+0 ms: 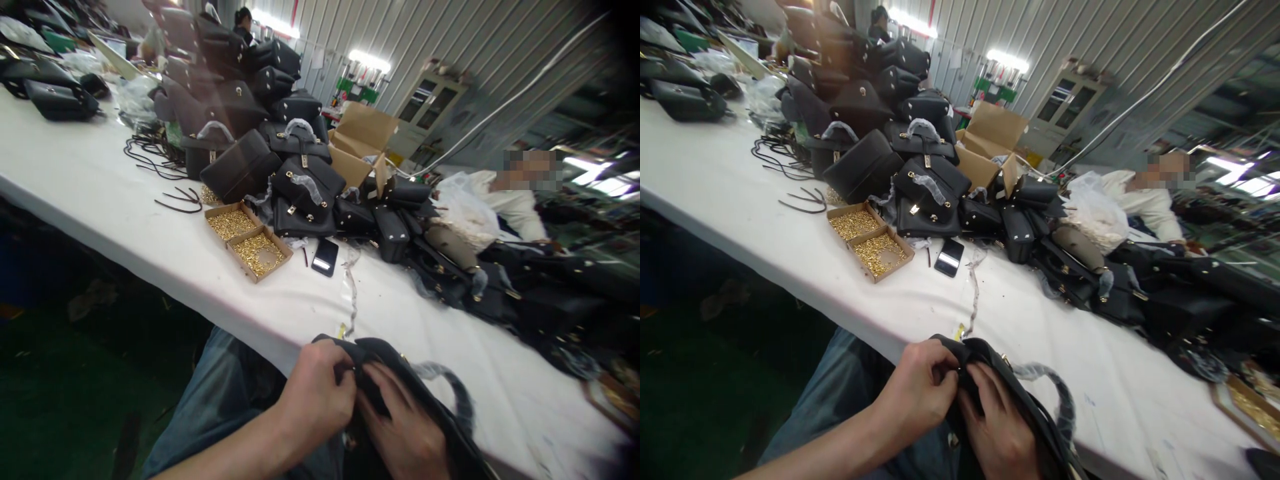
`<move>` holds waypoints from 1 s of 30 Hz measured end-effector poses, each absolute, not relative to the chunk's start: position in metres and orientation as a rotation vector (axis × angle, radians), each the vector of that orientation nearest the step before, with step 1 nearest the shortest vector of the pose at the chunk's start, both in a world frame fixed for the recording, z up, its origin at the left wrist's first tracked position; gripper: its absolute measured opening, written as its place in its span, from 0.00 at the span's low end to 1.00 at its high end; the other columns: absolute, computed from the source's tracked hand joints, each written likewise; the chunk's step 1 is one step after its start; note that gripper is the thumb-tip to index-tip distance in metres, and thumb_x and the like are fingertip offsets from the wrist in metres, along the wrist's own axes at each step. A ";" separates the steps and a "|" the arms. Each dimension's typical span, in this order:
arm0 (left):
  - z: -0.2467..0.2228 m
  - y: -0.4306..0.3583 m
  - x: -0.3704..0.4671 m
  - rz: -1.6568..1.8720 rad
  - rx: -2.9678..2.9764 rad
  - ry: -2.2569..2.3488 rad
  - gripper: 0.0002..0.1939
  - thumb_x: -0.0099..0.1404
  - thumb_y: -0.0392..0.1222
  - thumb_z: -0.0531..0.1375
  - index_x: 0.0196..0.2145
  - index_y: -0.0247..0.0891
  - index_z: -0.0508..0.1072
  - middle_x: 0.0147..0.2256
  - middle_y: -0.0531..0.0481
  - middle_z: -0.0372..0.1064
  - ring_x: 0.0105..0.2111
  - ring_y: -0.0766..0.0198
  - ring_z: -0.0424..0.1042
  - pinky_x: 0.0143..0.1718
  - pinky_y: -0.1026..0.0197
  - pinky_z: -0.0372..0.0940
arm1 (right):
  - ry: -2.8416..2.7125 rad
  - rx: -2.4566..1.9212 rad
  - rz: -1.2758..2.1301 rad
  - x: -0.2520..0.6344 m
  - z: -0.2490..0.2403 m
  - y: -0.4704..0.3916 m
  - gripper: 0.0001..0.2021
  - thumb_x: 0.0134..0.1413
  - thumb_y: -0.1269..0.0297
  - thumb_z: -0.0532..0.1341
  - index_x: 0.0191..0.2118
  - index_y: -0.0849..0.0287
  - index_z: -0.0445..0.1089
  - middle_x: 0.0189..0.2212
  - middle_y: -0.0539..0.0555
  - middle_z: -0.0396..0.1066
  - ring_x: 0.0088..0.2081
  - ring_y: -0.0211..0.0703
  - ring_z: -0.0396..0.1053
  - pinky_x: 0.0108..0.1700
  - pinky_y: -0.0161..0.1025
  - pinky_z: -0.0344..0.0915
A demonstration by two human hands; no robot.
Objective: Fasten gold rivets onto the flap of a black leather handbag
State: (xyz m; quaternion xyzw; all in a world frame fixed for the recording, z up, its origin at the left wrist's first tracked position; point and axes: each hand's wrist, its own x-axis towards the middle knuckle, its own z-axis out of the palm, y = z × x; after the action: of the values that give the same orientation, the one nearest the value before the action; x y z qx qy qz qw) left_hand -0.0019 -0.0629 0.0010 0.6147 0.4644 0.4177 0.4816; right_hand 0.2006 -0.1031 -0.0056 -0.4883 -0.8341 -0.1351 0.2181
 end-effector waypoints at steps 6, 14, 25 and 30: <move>0.002 -0.069 -0.012 0.981 1.631 1.137 0.08 0.67 0.33 0.60 0.36 0.39 0.81 0.36 0.47 0.74 0.36 0.59 0.73 0.36 0.59 0.64 | -2.220 -1.399 -0.295 0.199 -0.008 -0.103 0.12 0.74 0.59 0.62 0.54 0.55 0.79 0.48 0.57 0.85 0.45 0.53 0.85 0.52 0.46 0.82; 0.013 -0.082 -0.023 0.844 1.777 1.224 0.18 0.57 0.35 0.65 0.46 0.43 0.77 0.48 0.44 0.74 0.48 0.48 0.74 0.49 0.48 0.71 | -2.193 -1.478 -0.233 0.203 -0.014 -0.100 0.13 0.72 0.59 0.59 0.52 0.56 0.78 0.49 0.58 0.85 0.47 0.56 0.85 0.50 0.49 0.83; 0.011 -0.091 -0.028 0.941 1.713 1.028 0.33 0.58 0.40 0.70 0.61 0.45 0.70 0.59 0.42 0.66 0.59 0.46 0.67 0.64 0.42 0.66 | -1.885 -1.640 0.074 0.195 0.000 -0.098 0.14 0.68 0.57 0.63 0.53 0.53 0.81 0.53 0.56 0.82 0.52 0.55 0.82 0.58 0.50 0.79; 0.008 -0.092 -0.018 0.966 1.748 1.064 0.35 0.56 0.39 0.68 0.61 0.43 0.66 0.60 0.40 0.64 0.61 0.44 0.64 0.65 0.39 0.64 | -1.708 -1.714 0.143 0.191 -0.004 -0.104 0.16 0.64 0.52 0.67 0.52 0.52 0.80 0.49 0.54 0.84 0.47 0.54 0.83 0.56 0.50 0.80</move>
State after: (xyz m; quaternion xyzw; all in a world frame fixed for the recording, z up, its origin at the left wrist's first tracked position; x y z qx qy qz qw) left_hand -0.0181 -0.0921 0.0076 0.6992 0.4255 0.3862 0.4253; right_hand 0.1907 -0.1041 -0.0043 -0.6621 -0.6597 0.0551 0.3512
